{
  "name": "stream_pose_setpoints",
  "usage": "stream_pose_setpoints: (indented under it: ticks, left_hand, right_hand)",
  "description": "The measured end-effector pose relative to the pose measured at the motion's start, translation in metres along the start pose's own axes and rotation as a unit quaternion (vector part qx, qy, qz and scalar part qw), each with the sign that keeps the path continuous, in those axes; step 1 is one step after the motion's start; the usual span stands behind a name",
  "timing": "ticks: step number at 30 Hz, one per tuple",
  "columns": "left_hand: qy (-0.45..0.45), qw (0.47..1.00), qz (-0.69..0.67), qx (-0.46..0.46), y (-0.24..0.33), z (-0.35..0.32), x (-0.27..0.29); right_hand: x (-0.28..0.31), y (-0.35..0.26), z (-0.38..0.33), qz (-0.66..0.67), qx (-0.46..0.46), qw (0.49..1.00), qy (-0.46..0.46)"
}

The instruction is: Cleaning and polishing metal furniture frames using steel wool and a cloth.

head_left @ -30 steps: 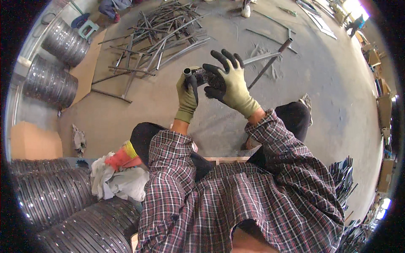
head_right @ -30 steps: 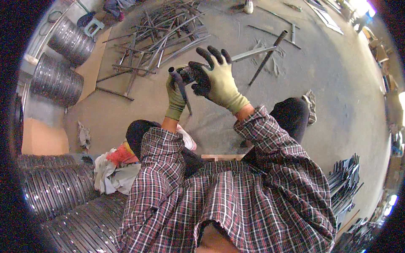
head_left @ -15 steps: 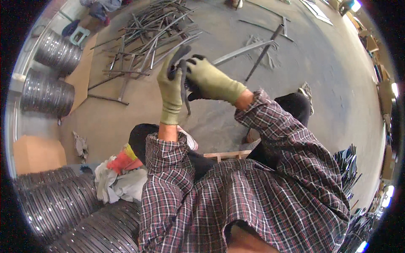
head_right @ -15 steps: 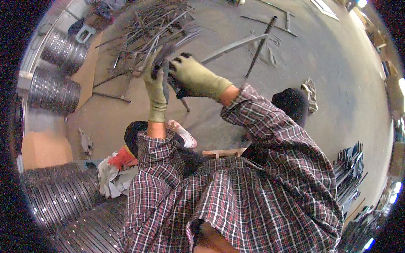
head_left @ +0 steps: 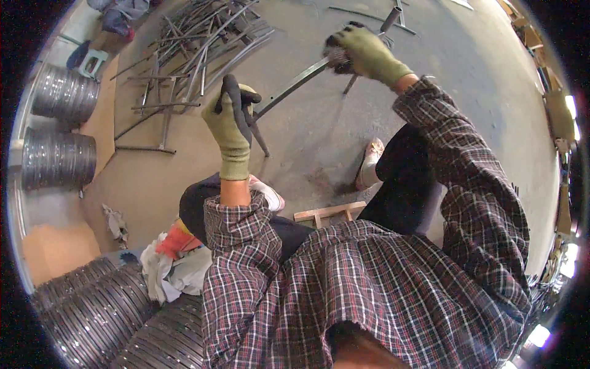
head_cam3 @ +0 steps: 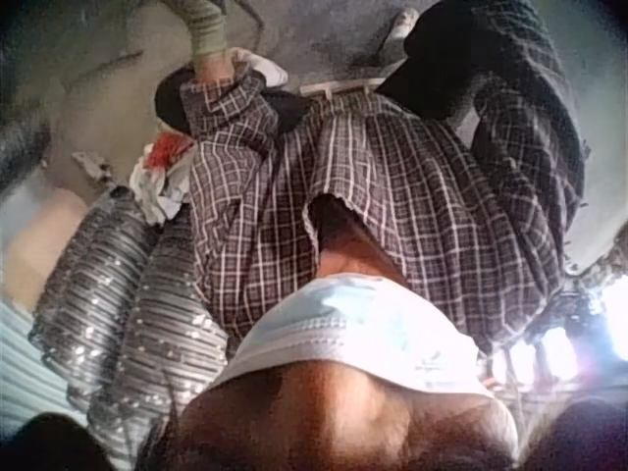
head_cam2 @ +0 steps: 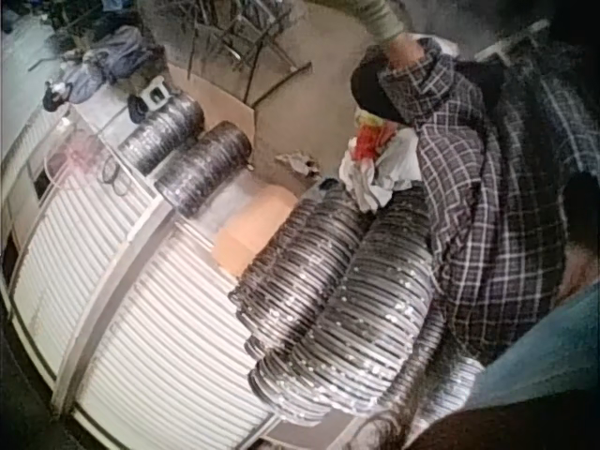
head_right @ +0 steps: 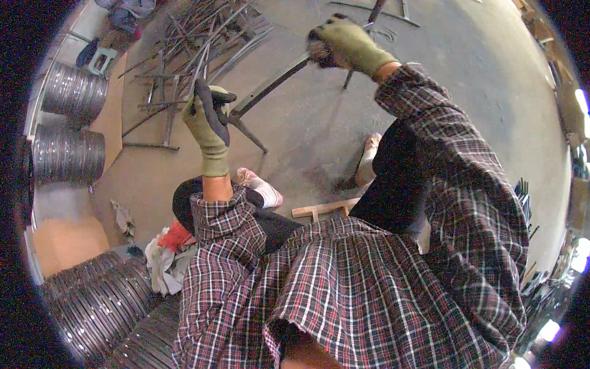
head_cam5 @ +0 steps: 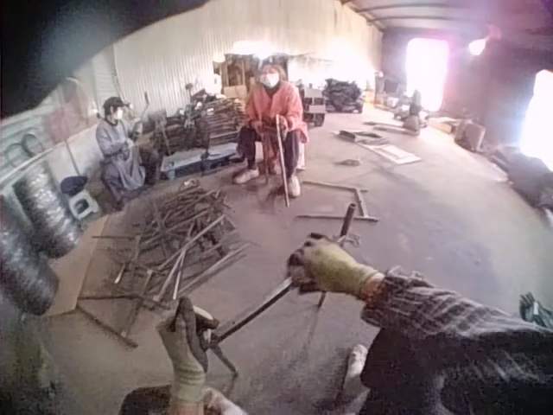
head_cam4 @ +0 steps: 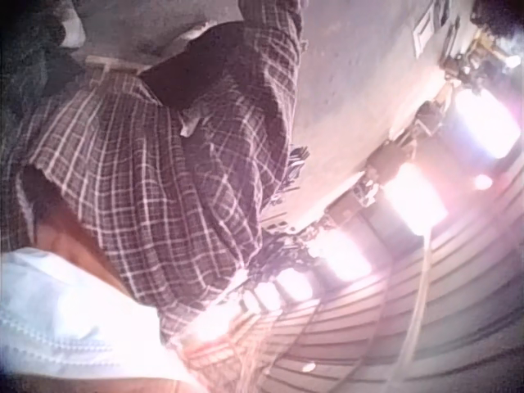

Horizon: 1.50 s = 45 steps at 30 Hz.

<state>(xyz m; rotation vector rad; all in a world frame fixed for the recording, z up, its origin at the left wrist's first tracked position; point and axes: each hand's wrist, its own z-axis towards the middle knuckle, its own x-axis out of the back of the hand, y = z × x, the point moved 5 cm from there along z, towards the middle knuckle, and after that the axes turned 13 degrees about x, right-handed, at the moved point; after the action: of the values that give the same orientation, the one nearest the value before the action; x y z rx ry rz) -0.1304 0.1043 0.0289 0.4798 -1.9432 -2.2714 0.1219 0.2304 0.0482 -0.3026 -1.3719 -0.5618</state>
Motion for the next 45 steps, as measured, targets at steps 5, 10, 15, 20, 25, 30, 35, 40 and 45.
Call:
stream_pose_setpoints:
  ticks: [5,10,15,20,25,30,35,40,45]
  left_hand:
    - [0.066,0.997,-0.04,-0.019,0.0,0.007,-0.006]
    - [0.072,0.988,0.114,0.08,-0.003,-0.007,-0.007]
    - [0.0,0.999,0.042,0.029,-0.001,-0.008,-0.007]
    - [0.058,0.998,0.015,-0.017,0.002,-0.01,-0.007]
    - [0.047,0.996,0.08,0.013,0.004,-0.013,-0.005]
    - [0.043,0.999,-0.009,-0.014,0.003,-0.014,-0.008]
    - [0.058,0.997,0.04,-0.005,0.006,-0.016,-0.009]
    - [0.036,0.997,0.063,-0.014,0.01,-0.018,-0.011]
    - [0.019,0.998,0.023,-0.062,0.011,-0.017,-0.01]
  right_hand:
    - [-0.023,-0.12,0.059,0.221,0.041,0.959,0.172]
    - [-0.071,-0.136,0.043,0.117,0.162,0.948,0.249]
    - [-0.023,0.017,-0.015,-0.045,0.022,0.996,0.075]
    - [-0.027,-0.139,0.039,0.208,0.09,0.973,0.052]
    - [-0.02,-0.058,0.005,0.048,0.119,0.984,0.119]
    - [-0.022,0.044,-0.036,-0.145,-0.052,0.986,-0.069]
    - [-0.028,-0.018,-0.031,-0.011,0.004,0.999,-0.045]
    - [-0.016,0.052,-0.063,-0.025,0.04,0.999,0.007]
    - [0.001,0.062,-0.063,-0.151,0.132,0.979,-0.04]
